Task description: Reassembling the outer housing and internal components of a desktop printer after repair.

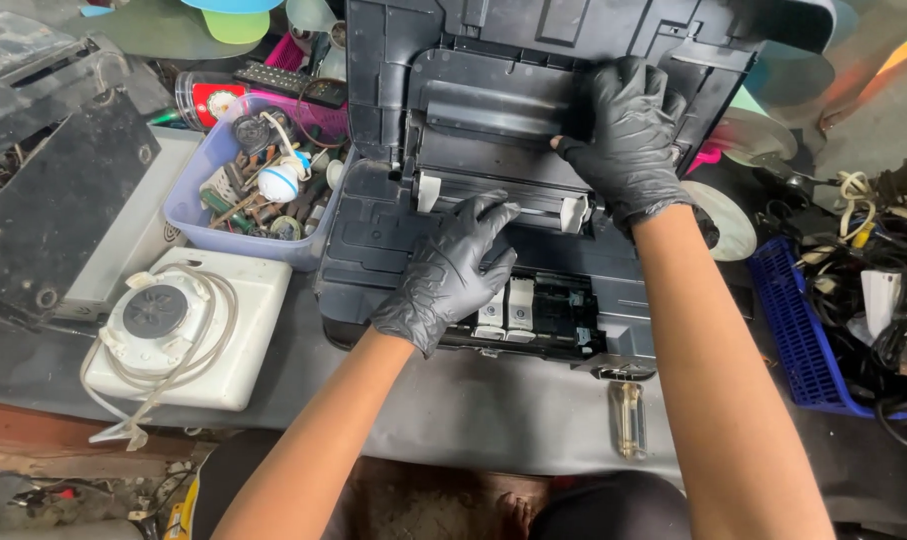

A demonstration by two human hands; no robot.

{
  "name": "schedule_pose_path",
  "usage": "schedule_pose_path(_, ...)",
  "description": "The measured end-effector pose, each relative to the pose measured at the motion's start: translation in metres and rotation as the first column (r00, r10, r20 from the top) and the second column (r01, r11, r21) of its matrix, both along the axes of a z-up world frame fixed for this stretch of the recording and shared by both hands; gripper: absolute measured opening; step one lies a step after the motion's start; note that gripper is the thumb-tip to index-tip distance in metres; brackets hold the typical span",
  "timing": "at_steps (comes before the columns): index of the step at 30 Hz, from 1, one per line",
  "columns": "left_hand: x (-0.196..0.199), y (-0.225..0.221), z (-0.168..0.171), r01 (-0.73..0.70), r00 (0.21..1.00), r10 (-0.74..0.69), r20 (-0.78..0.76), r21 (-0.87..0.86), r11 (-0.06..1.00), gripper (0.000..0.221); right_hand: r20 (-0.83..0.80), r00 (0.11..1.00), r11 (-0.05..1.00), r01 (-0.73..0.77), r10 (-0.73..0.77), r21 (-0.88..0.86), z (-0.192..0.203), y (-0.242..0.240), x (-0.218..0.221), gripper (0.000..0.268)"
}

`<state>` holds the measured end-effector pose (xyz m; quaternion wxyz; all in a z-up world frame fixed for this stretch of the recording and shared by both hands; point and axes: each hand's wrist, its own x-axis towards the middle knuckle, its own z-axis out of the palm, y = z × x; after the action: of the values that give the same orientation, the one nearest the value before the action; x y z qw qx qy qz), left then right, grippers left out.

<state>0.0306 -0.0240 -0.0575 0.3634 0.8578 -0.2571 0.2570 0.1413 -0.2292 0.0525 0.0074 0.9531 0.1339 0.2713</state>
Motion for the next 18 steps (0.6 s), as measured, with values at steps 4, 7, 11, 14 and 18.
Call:
schedule_pose_path(4,0.005,-0.001,-0.006,0.039,0.999,-0.038,0.027,-0.044,0.998,0.050,0.025,0.987,0.987,-0.158,0.157,0.011,-0.008,0.000,-0.014,0.068)
schedule_pose_path(7,0.006,0.000,-0.007,0.029,0.998,-0.028,0.059,-0.013,0.999,0.048,0.130,0.977,0.985,-0.158,0.166,-0.074,-0.007,0.000,-0.016,0.082)
schedule_pose_path(11,0.005,-0.001,-0.006,-0.003,0.999,0.001,0.043,0.041,0.999,0.045,0.229,0.961,0.978,-0.116,0.156,-0.175,-0.012,-0.003,-0.009,0.095)
schedule_pose_path(14,0.005,0.000,-0.006,0.013,0.999,-0.014,0.040,0.039,0.999,0.044,0.232,0.968,0.972,-0.039,0.094,-0.231,-0.019,-0.001,-0.002,0.105)
schedule_pose_path(18,0.006,0.001,-0.007,0.004,1.000,-0.005,0.026,0.048,0.999,0.045,0.329,0.944,0.949,0.104,0.000,-0.298,-0.019,0.008,0.004,0.106)
